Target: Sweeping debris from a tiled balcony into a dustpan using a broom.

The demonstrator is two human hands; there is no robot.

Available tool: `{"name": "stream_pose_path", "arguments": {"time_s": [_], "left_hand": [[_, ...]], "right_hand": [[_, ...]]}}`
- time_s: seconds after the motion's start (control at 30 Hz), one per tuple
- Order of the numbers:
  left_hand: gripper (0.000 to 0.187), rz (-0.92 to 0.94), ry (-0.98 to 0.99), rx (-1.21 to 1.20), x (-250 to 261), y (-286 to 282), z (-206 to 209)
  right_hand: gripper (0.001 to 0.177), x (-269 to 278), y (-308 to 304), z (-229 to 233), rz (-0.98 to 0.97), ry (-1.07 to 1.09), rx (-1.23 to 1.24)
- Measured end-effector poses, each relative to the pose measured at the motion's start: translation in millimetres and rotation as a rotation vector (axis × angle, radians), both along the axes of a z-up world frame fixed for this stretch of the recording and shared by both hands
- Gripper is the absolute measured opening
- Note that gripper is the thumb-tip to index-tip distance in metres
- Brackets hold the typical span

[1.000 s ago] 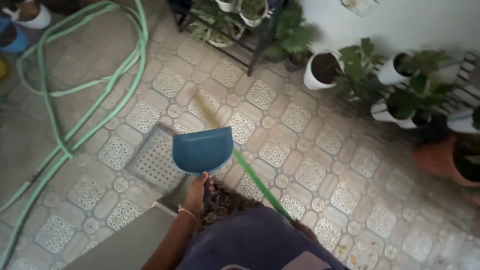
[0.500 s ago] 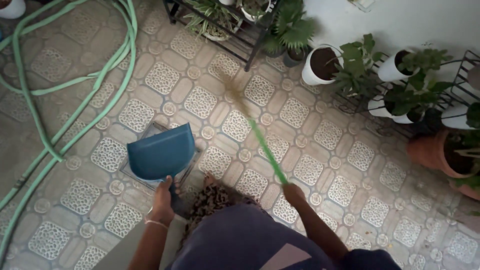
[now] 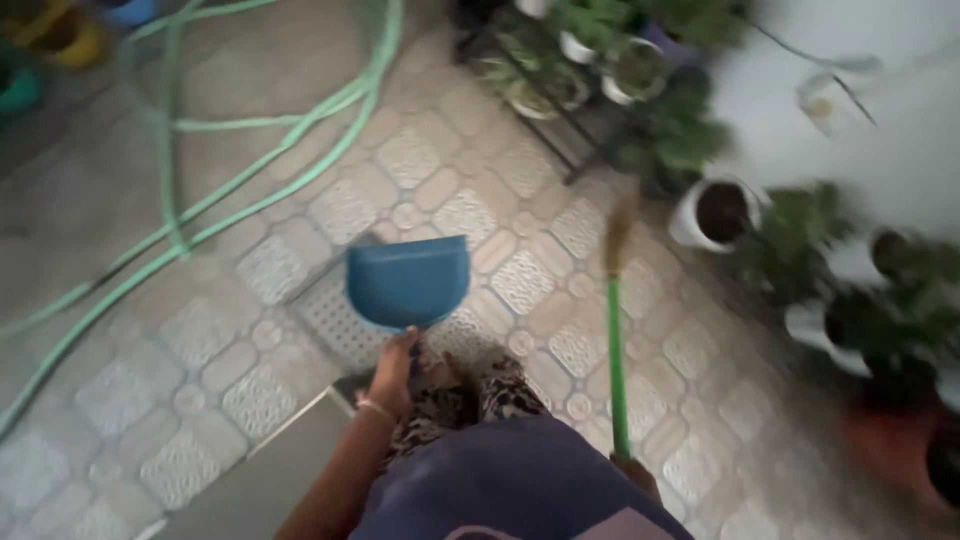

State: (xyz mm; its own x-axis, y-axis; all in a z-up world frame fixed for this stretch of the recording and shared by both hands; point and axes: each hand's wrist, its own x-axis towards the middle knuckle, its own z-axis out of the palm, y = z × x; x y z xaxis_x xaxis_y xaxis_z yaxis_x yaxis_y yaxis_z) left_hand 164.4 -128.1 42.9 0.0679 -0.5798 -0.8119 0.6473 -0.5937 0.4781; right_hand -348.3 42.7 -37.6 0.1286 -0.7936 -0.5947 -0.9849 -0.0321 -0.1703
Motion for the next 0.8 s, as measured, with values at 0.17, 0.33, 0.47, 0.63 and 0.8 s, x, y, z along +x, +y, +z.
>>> {"name": "stream_pose_path", "arguments": {"time_s": [0.17,0.33,0.47,0.63,0.8], "left_hand": [[0.021,0.201,0.114,0.013,0,4,14],[0.023,0.397,0.108,-0.035,9,18,-24],[0.025,0.48,-0.003,-0.014,23,34,-19],[0.025,0.53,0.02,-0.012,31,46,-7],[0.026,0.53,-0.089,0.064,26,47,-15]], "right_hand": [[0.03,-5,-88,-16,0.496,-0.074,0.154],[0.028,160,-249,-25,0.895,-0.114,0.277],[0.03,324,-320,9,0.793,-0.015,0.11],[0.026,344,-367,-30,0.643,-0.011,0.042],[0.05,210,-375,-101,0.107,-0.062,0.252]]}}
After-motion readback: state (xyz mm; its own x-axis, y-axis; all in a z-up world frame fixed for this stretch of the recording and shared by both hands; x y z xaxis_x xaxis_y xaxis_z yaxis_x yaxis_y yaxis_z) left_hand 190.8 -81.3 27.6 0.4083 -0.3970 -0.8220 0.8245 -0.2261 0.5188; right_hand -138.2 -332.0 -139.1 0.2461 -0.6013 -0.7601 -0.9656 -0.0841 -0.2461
